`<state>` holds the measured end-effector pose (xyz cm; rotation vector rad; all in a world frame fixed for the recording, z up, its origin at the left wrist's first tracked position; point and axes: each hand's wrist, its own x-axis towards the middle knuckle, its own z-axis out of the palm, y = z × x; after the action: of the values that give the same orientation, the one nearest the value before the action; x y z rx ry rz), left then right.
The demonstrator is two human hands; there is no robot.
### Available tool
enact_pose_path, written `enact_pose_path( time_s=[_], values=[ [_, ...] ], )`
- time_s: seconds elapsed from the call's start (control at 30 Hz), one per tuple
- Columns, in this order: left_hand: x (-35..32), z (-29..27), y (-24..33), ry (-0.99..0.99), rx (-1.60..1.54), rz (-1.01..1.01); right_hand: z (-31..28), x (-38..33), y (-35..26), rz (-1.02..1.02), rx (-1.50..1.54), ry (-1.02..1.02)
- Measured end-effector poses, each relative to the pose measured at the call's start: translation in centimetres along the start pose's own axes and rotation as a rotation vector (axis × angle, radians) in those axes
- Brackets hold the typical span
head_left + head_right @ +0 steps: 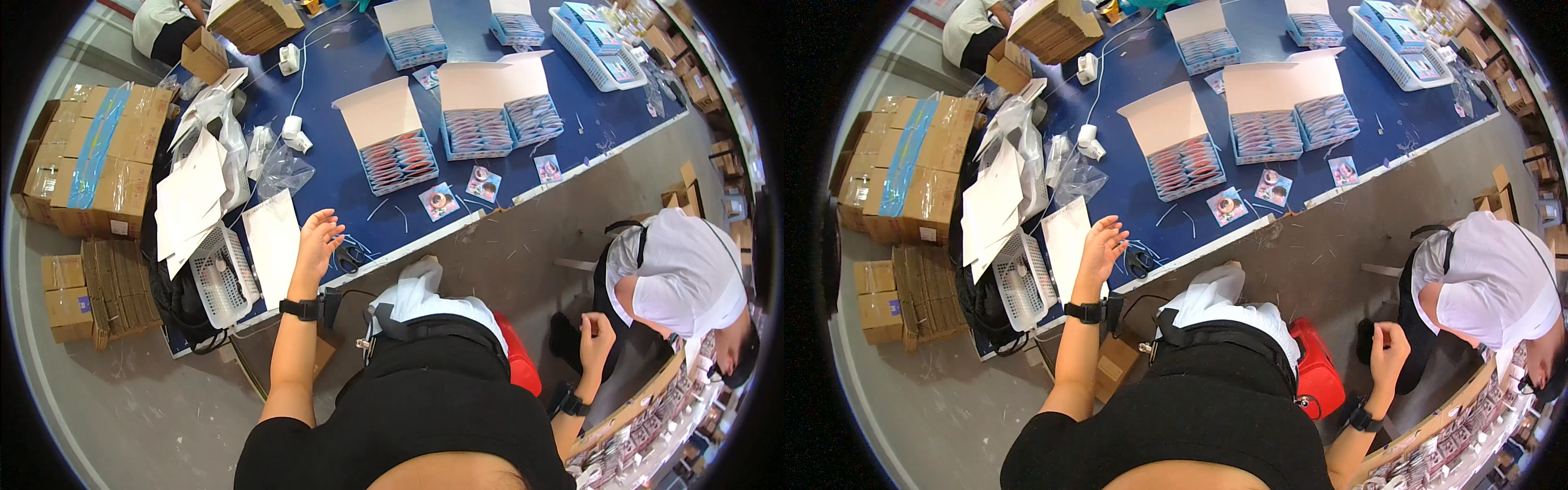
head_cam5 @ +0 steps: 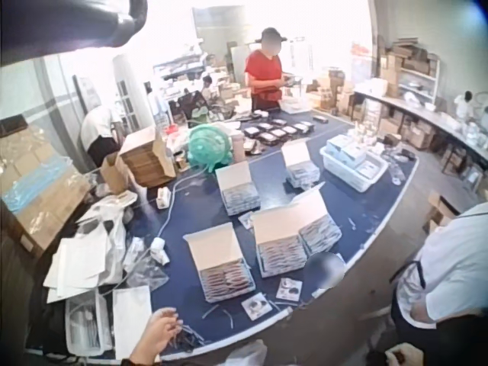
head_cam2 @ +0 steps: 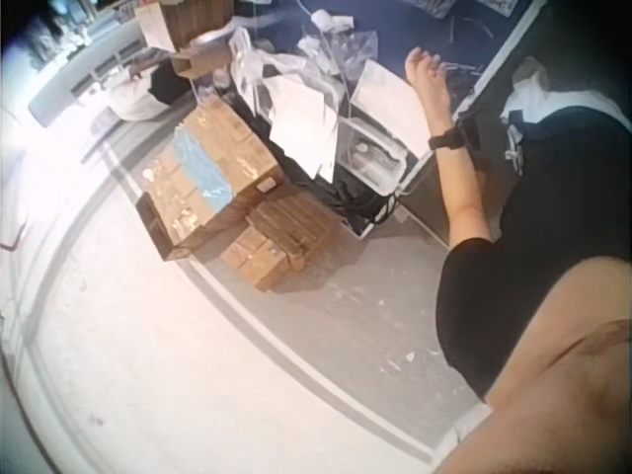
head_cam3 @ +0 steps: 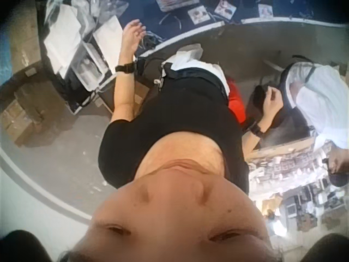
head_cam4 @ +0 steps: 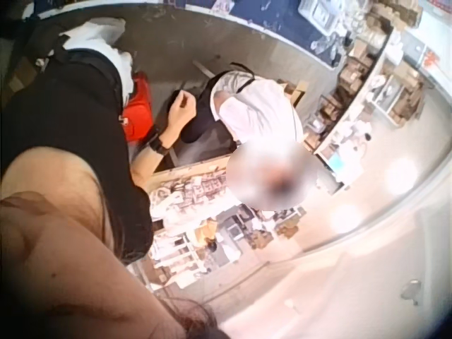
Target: The person packs small sachets into light blue cardboard boxes at a warehouse workstation. They use a handheld scanner to scan labels on the boxes and arrange the sachets neatly inside before closing the lids. The person also handles shipping labels and places the finished boxes into a white plastic basket.
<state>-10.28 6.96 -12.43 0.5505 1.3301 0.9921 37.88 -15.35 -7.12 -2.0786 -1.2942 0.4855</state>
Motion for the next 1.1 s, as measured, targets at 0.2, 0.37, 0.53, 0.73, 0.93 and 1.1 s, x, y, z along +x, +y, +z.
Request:
enact_pose_path(
  time_s=[0.2, 0.37, 0.53, 0.73, 0.93, 1.1],
  values=[
    [6.9, 3.1, -1.2, -0.033, 0.919, 0.507, 5.0, 6.8, -7.3, -0.224, -0.003, -0.238],
    [13.3, 5.2, -2.2, -0.026, 0.898, 0.522, 7.1, 7.8, -10.3, -0.272, 0.030, -0.275],
    [15.1, 5.9, -1.2, -0.245, 0.801, 0.509, 6.6, 5.6, -9.3, -0.122, 0.005, -0.233],
    [15.7, 5.1, -1.7, -0.244, 0.771, 0.445, 6.9, 4.3, -8.8, -0.076, 0.036, -0.197],
    [14.3, 5.1, -1.7, -0.358, 0.692, 0.467, 7.9, 4.2, -9.1, -0.076, 0.016, -0.230],
    [14.1, 5.3, -2.2, -0.348, 0.564, 0.392, 8.6, 4.3, -9.0, -0.075, 0.024, -0.272]
  ],
)
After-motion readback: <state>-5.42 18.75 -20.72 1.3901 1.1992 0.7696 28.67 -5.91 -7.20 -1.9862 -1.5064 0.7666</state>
